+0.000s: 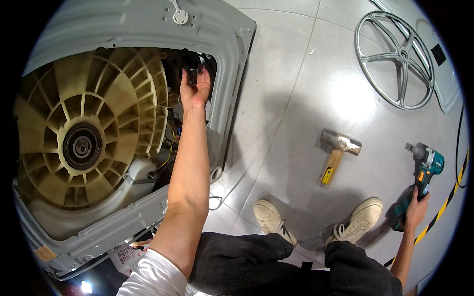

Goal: The person removes the drive belt from the back of a washing machine by hand, unscrews a central bolt using a power impact wrench, taps the bolt with a hammer, and then removes the large pulley wheel and a smaller internal component.

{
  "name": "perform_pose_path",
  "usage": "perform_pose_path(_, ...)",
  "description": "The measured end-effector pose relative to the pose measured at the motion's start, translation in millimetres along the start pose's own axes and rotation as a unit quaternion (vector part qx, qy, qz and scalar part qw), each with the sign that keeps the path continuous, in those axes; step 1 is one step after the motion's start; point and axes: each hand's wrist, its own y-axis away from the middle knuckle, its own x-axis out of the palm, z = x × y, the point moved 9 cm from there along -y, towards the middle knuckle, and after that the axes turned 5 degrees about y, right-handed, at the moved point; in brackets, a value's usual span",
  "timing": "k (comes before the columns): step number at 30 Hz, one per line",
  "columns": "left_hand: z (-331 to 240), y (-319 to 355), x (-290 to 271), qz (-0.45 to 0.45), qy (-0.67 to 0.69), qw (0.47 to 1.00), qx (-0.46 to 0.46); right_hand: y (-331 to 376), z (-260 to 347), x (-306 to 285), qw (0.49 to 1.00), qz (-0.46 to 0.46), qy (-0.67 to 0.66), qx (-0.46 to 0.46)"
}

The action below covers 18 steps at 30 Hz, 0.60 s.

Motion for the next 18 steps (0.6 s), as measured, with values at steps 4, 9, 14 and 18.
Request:
perform_pose_path(4, -2.9, -0.1, -7.0, -0.015, -0.049, 0.999, 0.014, -1.6, -2.8, 1.3, 1.0, -0.008, -0.004, -0.001)
perform_pose_path(9, -6.0, 0.9, -15.3, -0.043, -0.053, 0.998, 0.013, -3.8, -5.0, 4.9, 1.0, 0.002, -0.01, -0.004)
perform_pose_path(14, -0.5, 1.9, -12.0, -0.017, -0.067, 0.997, -0.02, -4.5, -6.5, 6.5, 1.0, 0.01, -0.003, 0.0)
perform_pose_path(18, 4.4, 2.8, -14.5, -0.004, -0.085, 0.995, -0.055, -5.3, -8.0, 8.0, 1.0, 0.021, 0.005, 0.002)
